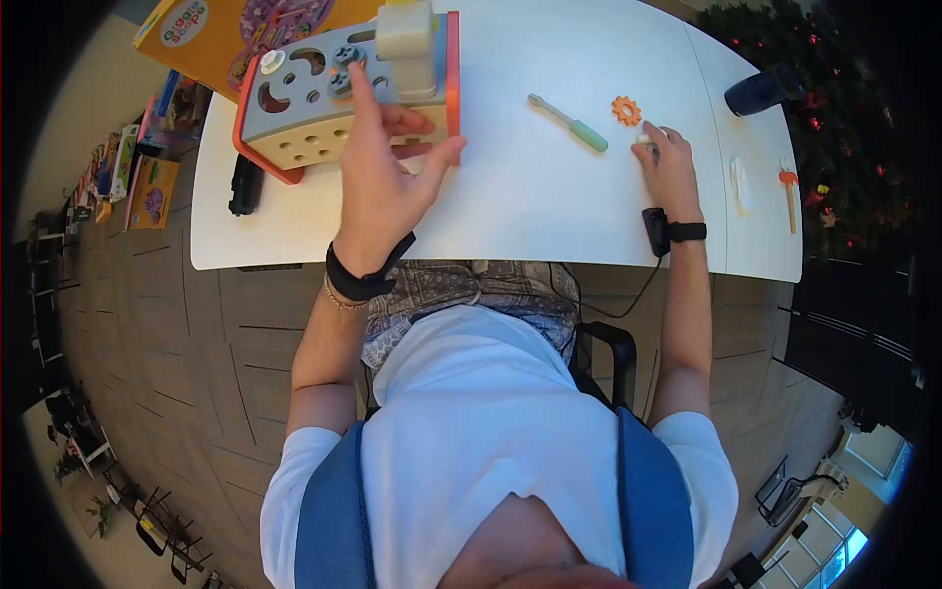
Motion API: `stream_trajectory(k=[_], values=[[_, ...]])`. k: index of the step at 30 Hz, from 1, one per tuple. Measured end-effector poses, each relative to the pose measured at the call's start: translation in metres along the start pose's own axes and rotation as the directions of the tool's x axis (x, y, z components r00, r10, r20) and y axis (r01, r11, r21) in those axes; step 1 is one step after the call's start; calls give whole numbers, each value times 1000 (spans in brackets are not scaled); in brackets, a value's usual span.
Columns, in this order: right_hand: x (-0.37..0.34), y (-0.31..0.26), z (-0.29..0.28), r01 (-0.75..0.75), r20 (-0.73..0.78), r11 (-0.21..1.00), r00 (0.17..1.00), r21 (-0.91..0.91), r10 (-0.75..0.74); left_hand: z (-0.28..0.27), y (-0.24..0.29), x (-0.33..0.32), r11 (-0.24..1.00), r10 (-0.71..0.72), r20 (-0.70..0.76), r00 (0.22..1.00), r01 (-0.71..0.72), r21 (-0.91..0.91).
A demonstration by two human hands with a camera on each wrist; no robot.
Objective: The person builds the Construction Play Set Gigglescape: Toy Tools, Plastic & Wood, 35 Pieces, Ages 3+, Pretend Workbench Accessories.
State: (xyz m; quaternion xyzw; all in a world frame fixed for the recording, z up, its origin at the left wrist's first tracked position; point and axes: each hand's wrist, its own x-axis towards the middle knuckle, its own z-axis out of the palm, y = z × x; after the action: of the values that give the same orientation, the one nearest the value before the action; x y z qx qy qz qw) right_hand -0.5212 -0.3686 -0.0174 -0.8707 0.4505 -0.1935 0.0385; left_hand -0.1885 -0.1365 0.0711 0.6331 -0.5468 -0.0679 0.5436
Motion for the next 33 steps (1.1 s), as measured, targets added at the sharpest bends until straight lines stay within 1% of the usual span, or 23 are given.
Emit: stream_trajectory(k=[1,2,3,4,6,8,9,10,12,13,15,16,18,19,21,23,24,25,27,29,31,32,33], values=[[-1,2,1,7,1,1000,1000,0,-7,3,-7,4,998,38,36,999,-37,-41],[-3,-1,-1,-46,27,999,999,22,46,2,-9,3,999,36,28,999,-35,-38],[-3,-4,-3,-101,53,994,994,41,99,1,-12,4,994,105,42,994,-104,-21],[-3,-6,-4,-97,52,994,994,40,95,1,-14,3,985,174,60,983,-174,-7],[-4,-10,-5,-160,51,983,986,91,156,-2,-12,-13,988,148,47,988,-145,-60],[0,-3,1,-180,28,980,984,84,178,-6,-11,-33,992,-15,251,968,46,-119],[5,3,4,-198,4,977,980,78,198,-4,-9,-43,982,-70,259,963,113,-153],[13,11,5,-194,4,978,981,78,194,-2,-10,-50,982,-71,255,964,113,-153],[35,22,4,-202,67,959,979,201,192,2,-10,-60,968,-100,435,895,188,-166],[42,22,8,-192,72,961,981,200,181,6,-9,-62,967,-106,426,898,193,-165],[55,4,13,-51,-25,996,998,79,53,14,-5,-60,947,-72,467,881,207,-246],[58,-5,15,-46,-29,996,998,80,48,16,-5,-59,948,-69,463,884,203,-245],[62,-18,18,-30,128,995,992,99,17,20,-8,-60,907,-129,557,820,325,-269],[63,-18,20,-10,155,996,988,94,-5,20,-8,-60,908,-128,550,825,320,-269],[61,-24,15,9,179,996,984,84,-24,20,-6,-65,847,-222,580,784,450,-284],[55,-27,12,13,208,998,978,68,-27,24,-12,-71,829,-236,588,774,476,-294],[53,-29,12,-28,198,999,980,19,23,26,-14,-72,811,-246,599,762,500,-304],[51,-30,12,-70,185,997,980,-29,74,28,-15,-72,809,-245,600,761,502,-306],[47,-24,18,-109,170,994,979,-19,111,32,-15,-67,856,-231,629,742,462,-232],[44,-21,20,-141,153,990,978,-6,140,37,-10,-57,873,-193,628,754,424,-240],[43,-17,15,-198,226,980,956,19,189,42,-8,-52,892,-146,624,768,375,-252],[41,-19,9,-193,220,981,958,16,185,45,-8,-51,897,-111,613,782,344,-277],[38,-24,2,-248,263,965,940,83,219,48,-9,-49,901,-77,599,797,312,-300]])
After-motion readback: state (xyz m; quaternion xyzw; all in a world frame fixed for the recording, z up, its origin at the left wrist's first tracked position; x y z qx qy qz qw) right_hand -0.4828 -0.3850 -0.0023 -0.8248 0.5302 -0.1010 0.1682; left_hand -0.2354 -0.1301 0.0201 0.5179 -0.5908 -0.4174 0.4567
